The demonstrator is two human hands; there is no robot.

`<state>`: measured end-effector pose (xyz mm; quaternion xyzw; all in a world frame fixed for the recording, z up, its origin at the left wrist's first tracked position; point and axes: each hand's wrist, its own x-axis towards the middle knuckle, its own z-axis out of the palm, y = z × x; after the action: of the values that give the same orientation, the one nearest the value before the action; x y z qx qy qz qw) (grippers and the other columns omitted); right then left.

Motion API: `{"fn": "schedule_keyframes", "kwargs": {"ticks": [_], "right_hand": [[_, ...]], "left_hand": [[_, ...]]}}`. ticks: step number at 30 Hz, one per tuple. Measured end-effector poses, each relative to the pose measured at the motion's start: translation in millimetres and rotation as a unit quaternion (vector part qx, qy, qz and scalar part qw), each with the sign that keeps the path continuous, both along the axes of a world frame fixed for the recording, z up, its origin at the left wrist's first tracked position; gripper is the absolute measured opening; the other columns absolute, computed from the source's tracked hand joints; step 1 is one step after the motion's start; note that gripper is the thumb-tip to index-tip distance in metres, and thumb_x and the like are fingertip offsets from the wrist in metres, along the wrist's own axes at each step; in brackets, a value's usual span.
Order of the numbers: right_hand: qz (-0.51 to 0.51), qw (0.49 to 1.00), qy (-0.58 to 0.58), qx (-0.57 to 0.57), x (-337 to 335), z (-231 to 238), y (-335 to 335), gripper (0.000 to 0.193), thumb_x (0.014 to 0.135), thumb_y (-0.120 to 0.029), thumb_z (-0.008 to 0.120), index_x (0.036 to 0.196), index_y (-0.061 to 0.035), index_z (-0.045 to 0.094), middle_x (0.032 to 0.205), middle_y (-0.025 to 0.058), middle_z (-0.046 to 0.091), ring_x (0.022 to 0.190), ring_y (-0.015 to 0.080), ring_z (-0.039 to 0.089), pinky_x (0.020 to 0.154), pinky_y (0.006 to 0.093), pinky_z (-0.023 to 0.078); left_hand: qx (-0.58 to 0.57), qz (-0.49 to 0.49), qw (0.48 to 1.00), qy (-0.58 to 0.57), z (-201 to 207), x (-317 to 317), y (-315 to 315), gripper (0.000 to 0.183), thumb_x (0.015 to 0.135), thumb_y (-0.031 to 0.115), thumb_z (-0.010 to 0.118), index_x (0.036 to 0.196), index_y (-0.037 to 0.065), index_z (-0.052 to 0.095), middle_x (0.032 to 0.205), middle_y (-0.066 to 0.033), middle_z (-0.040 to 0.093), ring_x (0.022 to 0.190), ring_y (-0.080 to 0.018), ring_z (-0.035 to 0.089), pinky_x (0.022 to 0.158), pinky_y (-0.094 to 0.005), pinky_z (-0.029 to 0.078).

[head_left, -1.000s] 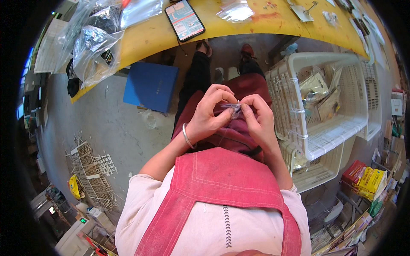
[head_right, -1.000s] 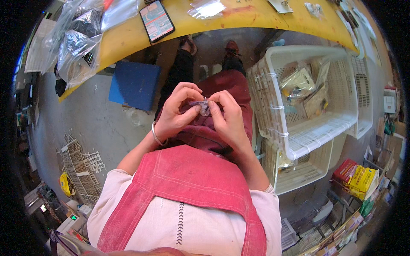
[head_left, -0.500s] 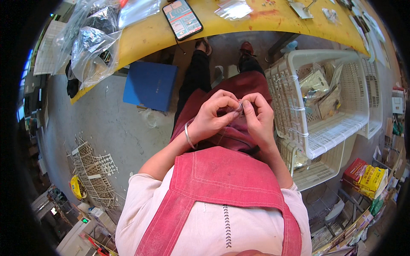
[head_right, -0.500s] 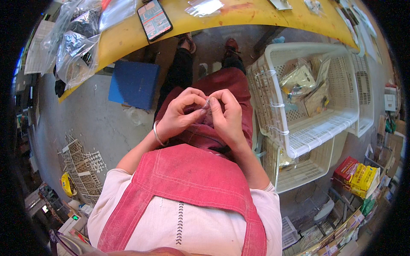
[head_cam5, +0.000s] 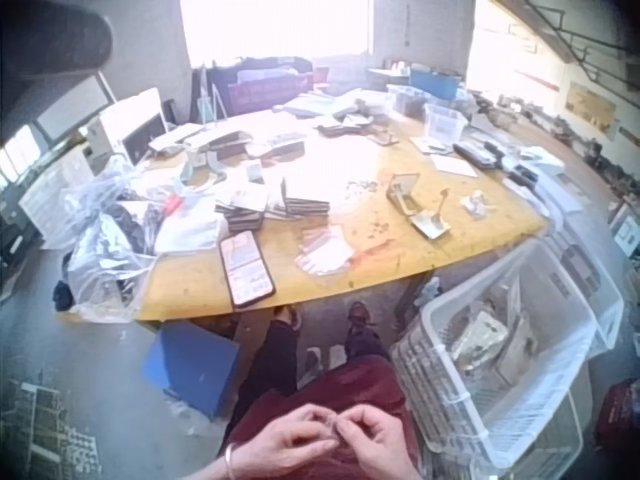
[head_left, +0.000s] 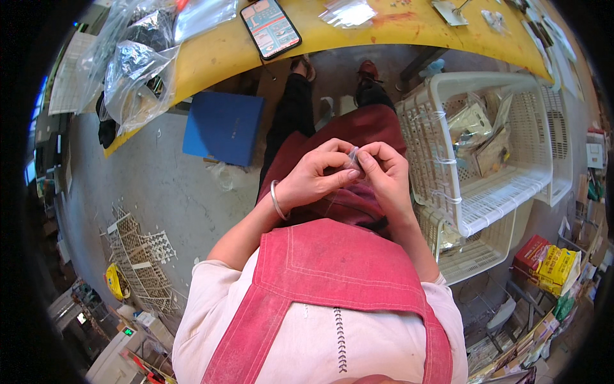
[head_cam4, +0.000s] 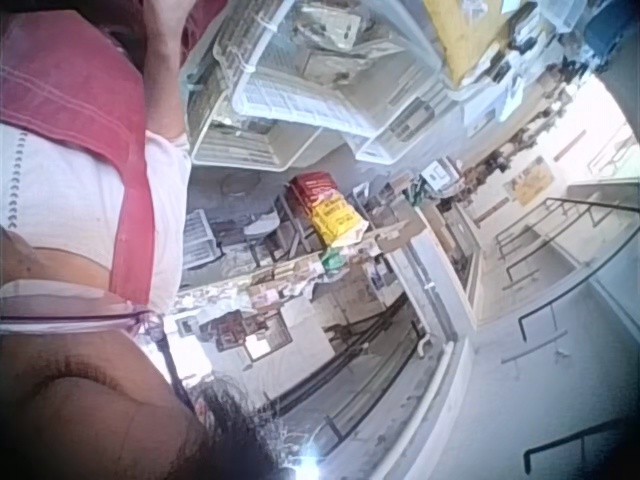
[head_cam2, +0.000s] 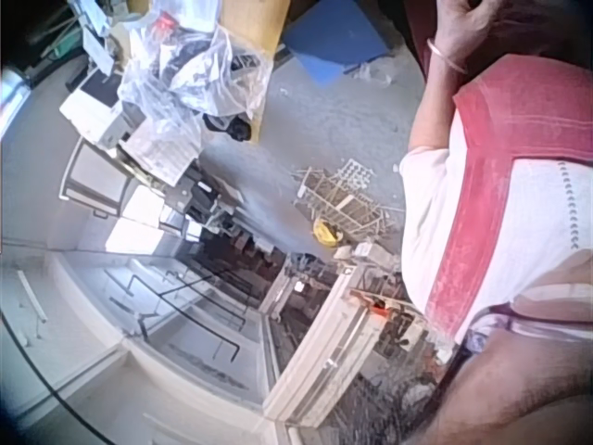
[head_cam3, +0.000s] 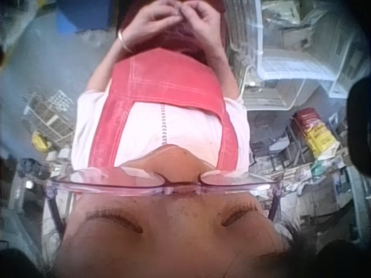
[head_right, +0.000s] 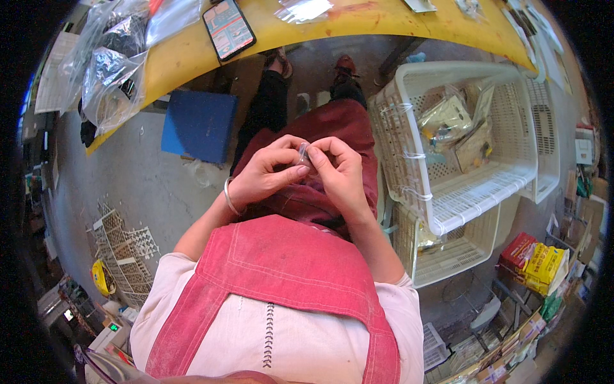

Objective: The person repeatedly picks small metal components from a table, places them into clear plastic bags, and seals the bags. The person also handles a white cable, placing it into a bag and sealing it. The workspace includes a yellow table, plastic bags, and a smartphone.

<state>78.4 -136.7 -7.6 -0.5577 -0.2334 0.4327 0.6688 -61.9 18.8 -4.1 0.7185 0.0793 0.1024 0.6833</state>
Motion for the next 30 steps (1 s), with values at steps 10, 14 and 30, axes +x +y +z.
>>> {"fn": "schedule_keyframes", "kwargs": {"ticks": [10, 14, 30], "right_hand": [[-0.050, 0.999, 0.018, 0.011, -4, 9, 9, 0.013, 0.105, -0.011, 0.070, 0.113, -0.0008, 0.072, 0.102, 0.0009, 0.074, 0.093, 0.0058, 0.066, 0.085, 0.0228, 0.053], [-0.023, 1.000, 0.002, 0.014, 0, 2, 7, 0.012, 0.105, -0.010, 0.071, 0.110, -0.0003, 0.073, 0.101, 0.0007, 0.074, 0.094, 0.0060, 0.066, 0.085, 0.0231, 0.053], [-0.087, 0.996, -0.015, -0.016, -3, -2, 5, 0.011, 0.106, -0.010, 0.068, 0.105, 0.0001, 0.073, 0.097, -0.0024, 0.071, 0.089, 0.0040, 0.061, 0.080, 0.0220, 0.049]], "left_hand": [[0.053, 0.066, 0.996, -0.004, 5, 1, 5, 0.009, 0.098, 0.005, 0.075, 0.107, 0.001, 0.075, 0.113, -0.0080, 0.064, 0.100, -0.0163, 0.064, 0.085, -0.0284, 0.052], [0.111, 0.103, 0.988, -0.003, 16, 5, 1, 0.007, 0.097, 0.004, 0.075, 0.103, 0.001, 0.073, 0.109, -0.0094, 0.065, 0.096, -0.0193, 0.065, 0.082, -0.0296, 0.052], [-0.122, 0.168, 0.977, 0.048, -1, 2, -1, 0.014, 0.103, 0.006, 0.073, 0.115, 0.000, 0.068, 0.104, -0.0014, 0.070, 0.094, -0.0072, 0.064, 0.085, -0.0233, 0.054]]}}
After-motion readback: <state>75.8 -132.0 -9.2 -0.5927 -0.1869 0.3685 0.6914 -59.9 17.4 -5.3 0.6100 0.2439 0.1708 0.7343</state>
